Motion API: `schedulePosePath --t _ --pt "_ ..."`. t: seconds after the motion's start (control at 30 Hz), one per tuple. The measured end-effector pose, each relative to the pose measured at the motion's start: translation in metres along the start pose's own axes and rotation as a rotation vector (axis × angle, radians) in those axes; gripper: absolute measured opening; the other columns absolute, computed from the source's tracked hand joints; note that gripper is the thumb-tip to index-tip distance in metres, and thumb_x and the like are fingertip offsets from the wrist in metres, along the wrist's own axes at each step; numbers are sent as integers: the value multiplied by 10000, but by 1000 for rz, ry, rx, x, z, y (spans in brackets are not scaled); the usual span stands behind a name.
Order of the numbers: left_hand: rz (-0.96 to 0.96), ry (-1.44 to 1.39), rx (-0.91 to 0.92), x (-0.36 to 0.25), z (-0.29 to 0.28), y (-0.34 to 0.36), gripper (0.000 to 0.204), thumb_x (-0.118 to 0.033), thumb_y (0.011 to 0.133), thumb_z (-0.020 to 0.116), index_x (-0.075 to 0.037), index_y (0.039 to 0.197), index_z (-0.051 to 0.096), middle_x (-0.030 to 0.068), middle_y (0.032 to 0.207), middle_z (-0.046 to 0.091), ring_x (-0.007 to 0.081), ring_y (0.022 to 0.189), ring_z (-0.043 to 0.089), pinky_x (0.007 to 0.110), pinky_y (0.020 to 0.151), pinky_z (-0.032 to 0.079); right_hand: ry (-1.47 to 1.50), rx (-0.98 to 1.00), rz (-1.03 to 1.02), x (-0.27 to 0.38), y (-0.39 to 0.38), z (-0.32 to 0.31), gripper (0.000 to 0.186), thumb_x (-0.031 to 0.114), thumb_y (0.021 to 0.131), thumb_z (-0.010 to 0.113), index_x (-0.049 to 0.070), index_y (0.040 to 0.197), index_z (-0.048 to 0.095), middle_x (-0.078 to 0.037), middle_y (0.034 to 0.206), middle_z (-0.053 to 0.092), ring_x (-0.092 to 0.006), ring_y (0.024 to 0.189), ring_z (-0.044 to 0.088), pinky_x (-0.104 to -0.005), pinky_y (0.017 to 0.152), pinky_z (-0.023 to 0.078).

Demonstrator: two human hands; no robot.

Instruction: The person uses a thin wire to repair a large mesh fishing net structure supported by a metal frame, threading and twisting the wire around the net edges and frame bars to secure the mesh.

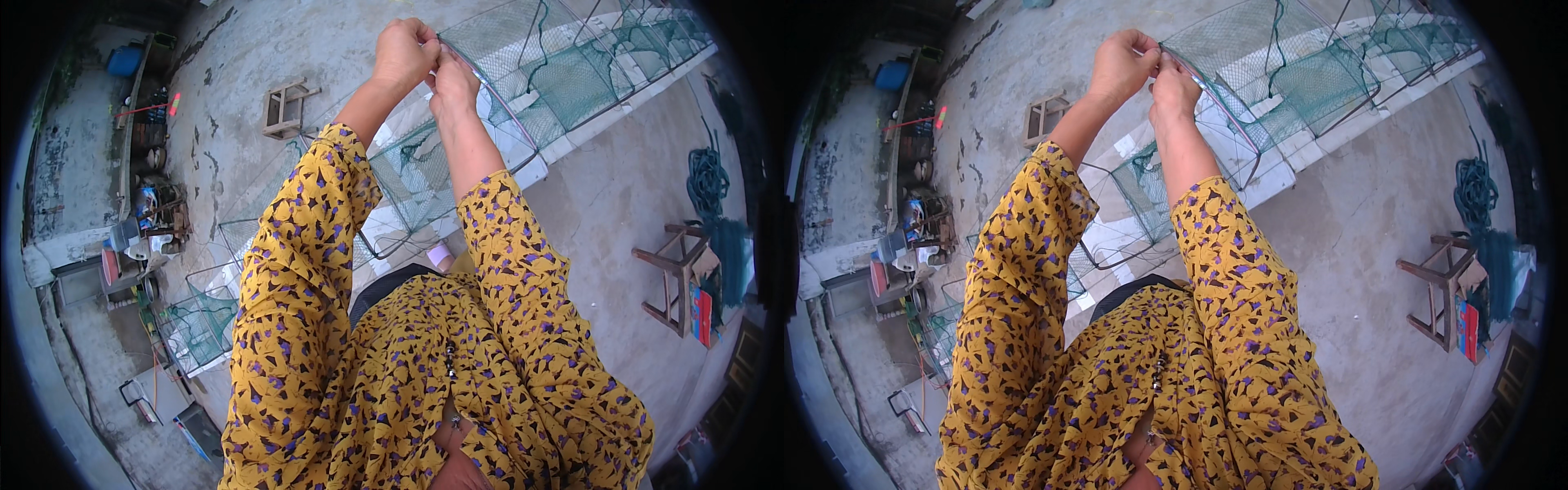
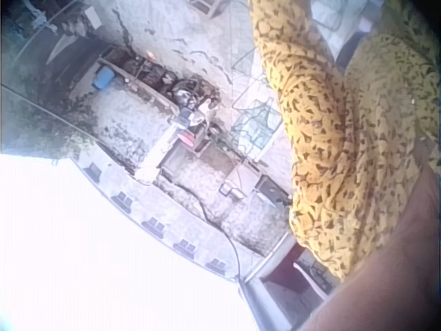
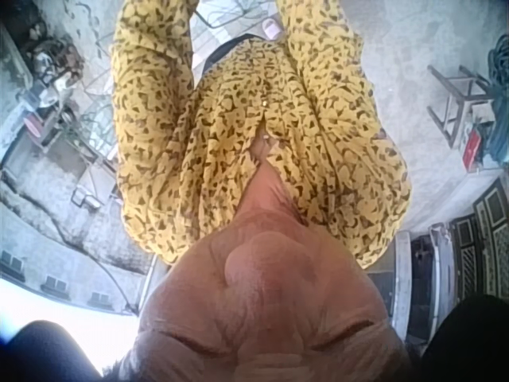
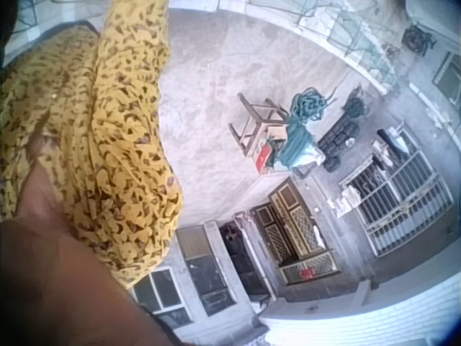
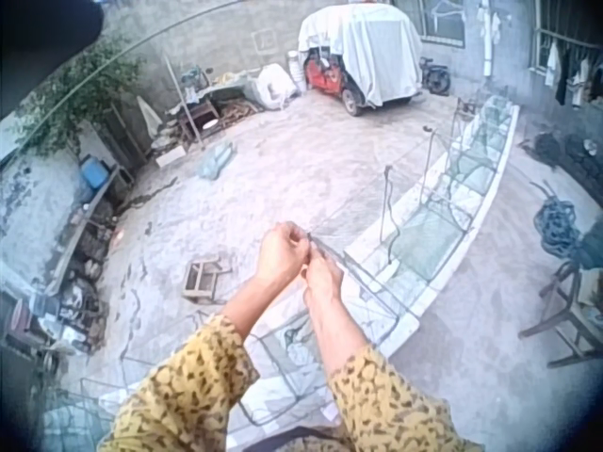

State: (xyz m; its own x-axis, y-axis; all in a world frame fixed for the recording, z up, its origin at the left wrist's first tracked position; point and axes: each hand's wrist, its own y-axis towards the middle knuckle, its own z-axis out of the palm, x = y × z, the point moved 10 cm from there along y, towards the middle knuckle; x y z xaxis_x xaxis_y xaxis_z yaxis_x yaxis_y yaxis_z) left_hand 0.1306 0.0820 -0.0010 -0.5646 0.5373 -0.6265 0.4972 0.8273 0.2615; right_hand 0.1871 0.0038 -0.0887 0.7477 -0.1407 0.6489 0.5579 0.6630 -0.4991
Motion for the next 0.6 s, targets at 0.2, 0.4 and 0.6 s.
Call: schedulePosePath --t 0.2,0.4,0.6 --pt "19 76 -24 -8 -5 -1 118 -109 722 614 8 707 621 95 634 632 157 557 636 265 553 500 14 -27 -11 3 -7 -1 122 100 870 490 28 882 587 -20 779 574 -78 655 493 -231 496 326" --pt "-170 57 53 -3 0 -2 129 -127 694 612 -2 664 624 96 605 630 155 530 623 269 548 494 -16 -53 -100 6 -3 -4 116 54 859 492 -17 877 582 -49 843 590 -120 729 534 -237 648 429" --pt "-263 21 89 12 -2 1 150 -151 708 599 -3 731 608 83 622 627 143 575 616 275 548 479 -109 10 -81 1 -3 0 135 187 876 520 71 931 562 17 813 573 -83 687 505 -235 560 370"
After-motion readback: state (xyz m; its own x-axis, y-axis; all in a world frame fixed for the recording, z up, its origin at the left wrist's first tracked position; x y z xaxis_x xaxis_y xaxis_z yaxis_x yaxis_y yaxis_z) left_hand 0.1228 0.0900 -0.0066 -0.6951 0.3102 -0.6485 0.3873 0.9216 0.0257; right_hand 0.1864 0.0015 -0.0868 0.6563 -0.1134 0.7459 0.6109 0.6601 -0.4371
